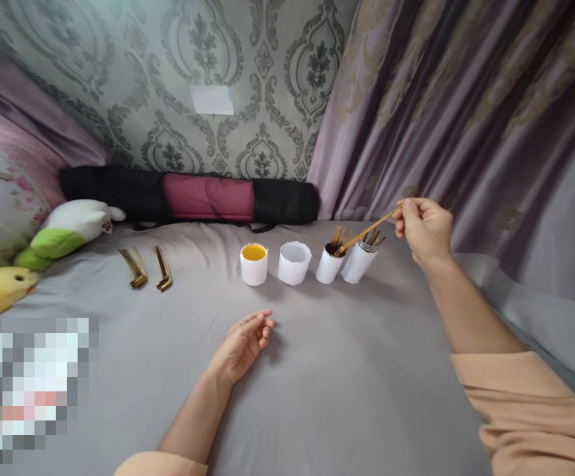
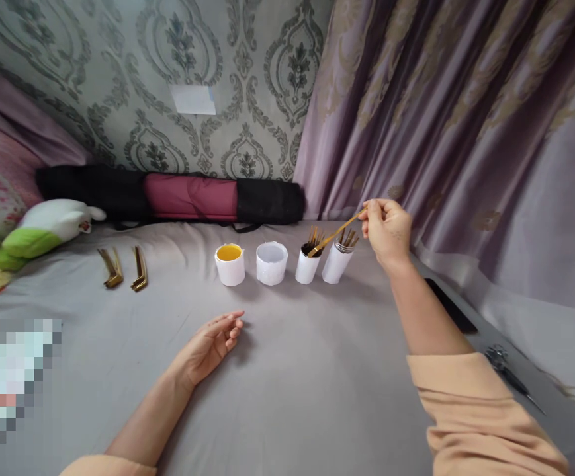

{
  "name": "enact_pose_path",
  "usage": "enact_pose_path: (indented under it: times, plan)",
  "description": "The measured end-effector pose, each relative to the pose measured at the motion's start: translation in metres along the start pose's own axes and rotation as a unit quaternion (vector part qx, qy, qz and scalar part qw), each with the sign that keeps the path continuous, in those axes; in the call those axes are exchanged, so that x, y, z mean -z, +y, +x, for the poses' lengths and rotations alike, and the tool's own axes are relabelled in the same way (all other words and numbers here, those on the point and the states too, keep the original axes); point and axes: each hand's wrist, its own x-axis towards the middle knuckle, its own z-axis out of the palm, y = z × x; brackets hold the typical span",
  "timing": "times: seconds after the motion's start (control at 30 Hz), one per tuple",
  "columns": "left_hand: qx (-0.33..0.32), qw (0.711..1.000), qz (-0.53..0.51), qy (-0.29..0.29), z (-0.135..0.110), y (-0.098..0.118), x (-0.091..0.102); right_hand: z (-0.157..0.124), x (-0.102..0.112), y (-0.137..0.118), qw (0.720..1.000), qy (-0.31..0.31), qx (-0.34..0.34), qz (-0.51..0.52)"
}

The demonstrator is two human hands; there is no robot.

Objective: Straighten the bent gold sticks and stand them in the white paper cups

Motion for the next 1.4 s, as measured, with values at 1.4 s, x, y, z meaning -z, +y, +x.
enact_pose_path:
  times: [1.4]
  plan:
    - [-0.004, 1.000, 0.007, 0.001, 0.003, 0.000, 0.004, 0.007, -0.053, 0.053, 0.947, -0.132, 0.055, -0.287]
